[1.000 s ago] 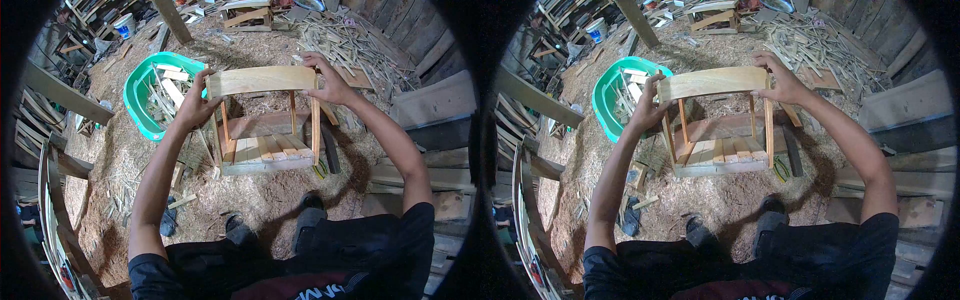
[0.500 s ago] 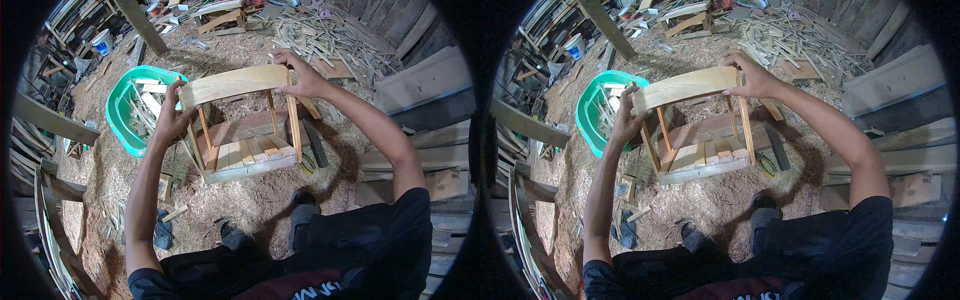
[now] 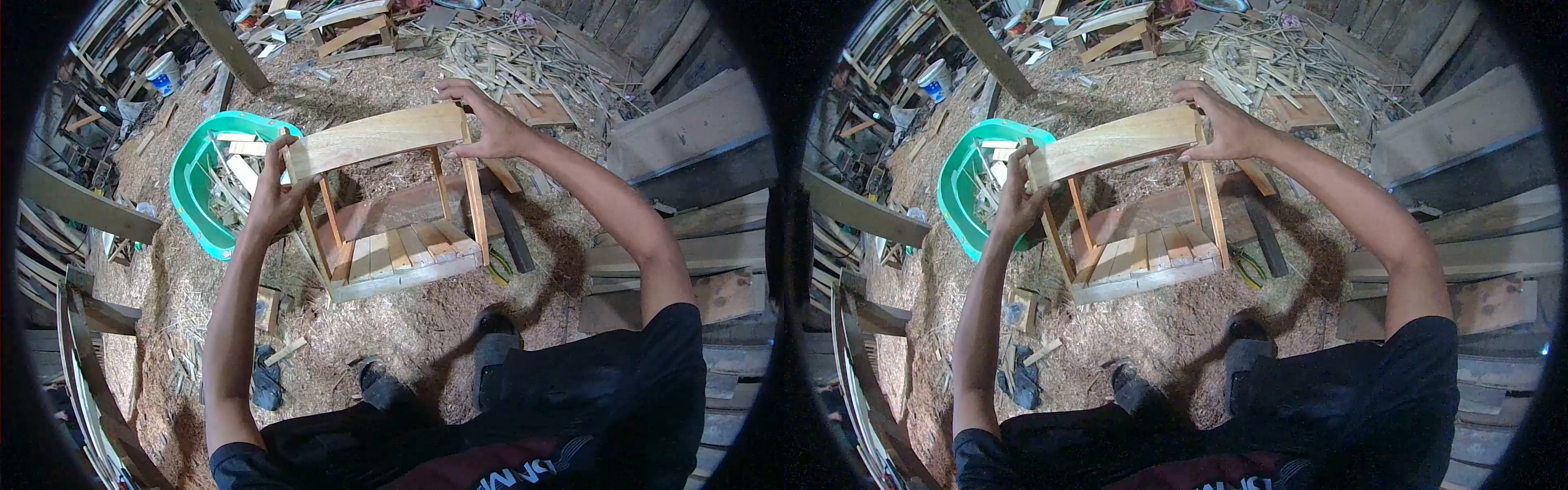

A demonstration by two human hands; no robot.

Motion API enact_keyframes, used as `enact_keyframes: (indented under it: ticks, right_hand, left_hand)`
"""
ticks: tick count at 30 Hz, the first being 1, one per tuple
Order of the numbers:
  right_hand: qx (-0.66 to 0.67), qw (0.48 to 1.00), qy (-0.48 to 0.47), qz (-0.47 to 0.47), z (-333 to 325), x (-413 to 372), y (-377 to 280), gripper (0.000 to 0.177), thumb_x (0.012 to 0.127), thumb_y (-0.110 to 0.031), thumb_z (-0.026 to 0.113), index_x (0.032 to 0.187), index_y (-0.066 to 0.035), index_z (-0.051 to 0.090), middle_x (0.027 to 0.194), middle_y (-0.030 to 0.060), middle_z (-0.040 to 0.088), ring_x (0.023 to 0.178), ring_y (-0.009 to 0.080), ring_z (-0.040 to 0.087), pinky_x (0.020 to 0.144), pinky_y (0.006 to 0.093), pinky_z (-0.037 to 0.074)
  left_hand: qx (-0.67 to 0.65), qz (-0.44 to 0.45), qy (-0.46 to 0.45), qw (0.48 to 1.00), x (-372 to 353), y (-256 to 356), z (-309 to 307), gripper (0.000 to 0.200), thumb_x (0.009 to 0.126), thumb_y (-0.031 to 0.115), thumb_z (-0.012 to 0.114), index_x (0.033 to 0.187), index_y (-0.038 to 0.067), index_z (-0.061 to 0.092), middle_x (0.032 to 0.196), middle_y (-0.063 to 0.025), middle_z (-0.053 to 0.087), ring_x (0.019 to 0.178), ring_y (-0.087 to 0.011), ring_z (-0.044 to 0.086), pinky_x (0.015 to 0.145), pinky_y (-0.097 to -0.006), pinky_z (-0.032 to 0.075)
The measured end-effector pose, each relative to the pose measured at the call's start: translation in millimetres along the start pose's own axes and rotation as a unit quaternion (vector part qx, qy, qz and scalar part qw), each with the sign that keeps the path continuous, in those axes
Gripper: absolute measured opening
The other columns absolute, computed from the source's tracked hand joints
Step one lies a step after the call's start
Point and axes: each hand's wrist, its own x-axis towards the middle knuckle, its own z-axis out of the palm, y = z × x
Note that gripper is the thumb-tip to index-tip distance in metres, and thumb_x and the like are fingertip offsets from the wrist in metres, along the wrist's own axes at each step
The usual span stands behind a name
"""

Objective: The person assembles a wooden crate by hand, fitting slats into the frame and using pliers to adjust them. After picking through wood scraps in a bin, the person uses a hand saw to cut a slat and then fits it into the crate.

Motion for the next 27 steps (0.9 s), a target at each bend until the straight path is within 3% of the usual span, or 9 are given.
enact_keyframes:
  ticks: [8, 11, 14, 23, 27]
  right_hand:
    - [0.0, 1.0, -0.003, 0.008, 0.3, 0.3, -4.2, 0.075, 0.07, -0.028, 0.084, 0.129, -0.012, 0.041, 0.143, 0.0151, 0.035, 0.136, 0.034, 0.035, 0.113, 0.046, 0.032]
    - [0.005, 1.0, 0.006, 0.009, 1.9, 0.9, -4.9, 0.072, 0.071, -0.027, 0.083, 0.128, -0.012, 0.042, 0.142, 0.0149, 0.036, 0.136, 0.0338, 0.035, 0.113, 0.046, 0.032]
    - [0.008, 1.0, 0.005, 0.016, 1.0, 2.7, -5.8, 0.068, 0.071, -0.024, 0.083, 0.126, -0.011, 0.044, 0.142, 0.0142, 0.036, 0.136, 0.0327, 0.035, 0.112, 0.0453, 0.033]
    - [0.029, 0.999, -0.001, 0.037, -0.3, 3.4, -10.3, 0.067, 0.07, -0.02, 0.083, 0.125, -0.011, 0.045, 0.143, 0.0133, 0.036, 0.137, 0.031, 0.034, 0.113, 0.044, 0.031]
    - [-0.005, 1.0, -0.002, 0.02, -1.6, 5.2, -11.8, 0.066, 0.072, -0.021, 0.082, 0.124, -0.008, 0.044, 0.144, 0.0156, 0.037, 0.135, 0.0323, 0.038, 0.11, 0.0423, 0.035]
  left_hand:
    - [0.011, 0.008, 0.001, 1.0, -2.5, 7.5, -0.2, 0.069, 0.085, 0.003, 0.07, 0.14, 0.012, 0.028, 0.133, -0.0166, 0.05, 0.128, -0.0261, 0.047, 0.095, -0.0378, 0.05]
    - [0.029, 0.061, 0.016, 0.998, -2.3, 4.5, 1.3, 0.065, 0.086, 0.004, 0.071, 0.136, 0.012, 0.03, 0.124, -0.0177, 0.053, 0.118, -0.0257, 0.053, 0.083, -0.0387, 0.058]
    - [0.026, 0.029, 0.01, 0.999, -1.9, 6.0, 0.2, 0.065, 0.085, 0.004, 0.071, 0.136, 0.012, 0.031, 0.124, -0.0177, 0.054, 0.117, -0.0255, 0.054, 0.083, -0.0385, 0.058]
    - [0.045, 0.036, 0.011, 0.998, 0.8, -5.4, -2.1, 0.066, 0.083, 0.005, 0.073, 0.135, 0.011, 0.033, 0.126, -0.018, 0.054, 0.117, -0.0247, 0.054, 0.087, -0.0409, 0.054]
    - [0.033, 0.05, 0.004, 0.998, -1.4, 2.1, -3.0, 0.068, 0.084, 0.005, 0.073, 0.137, 0.01, 0.03, 0.129, -0.0157, 0.051, 0.128, -0.0271, 0.046, 0.102, -0.0397, 0.044]
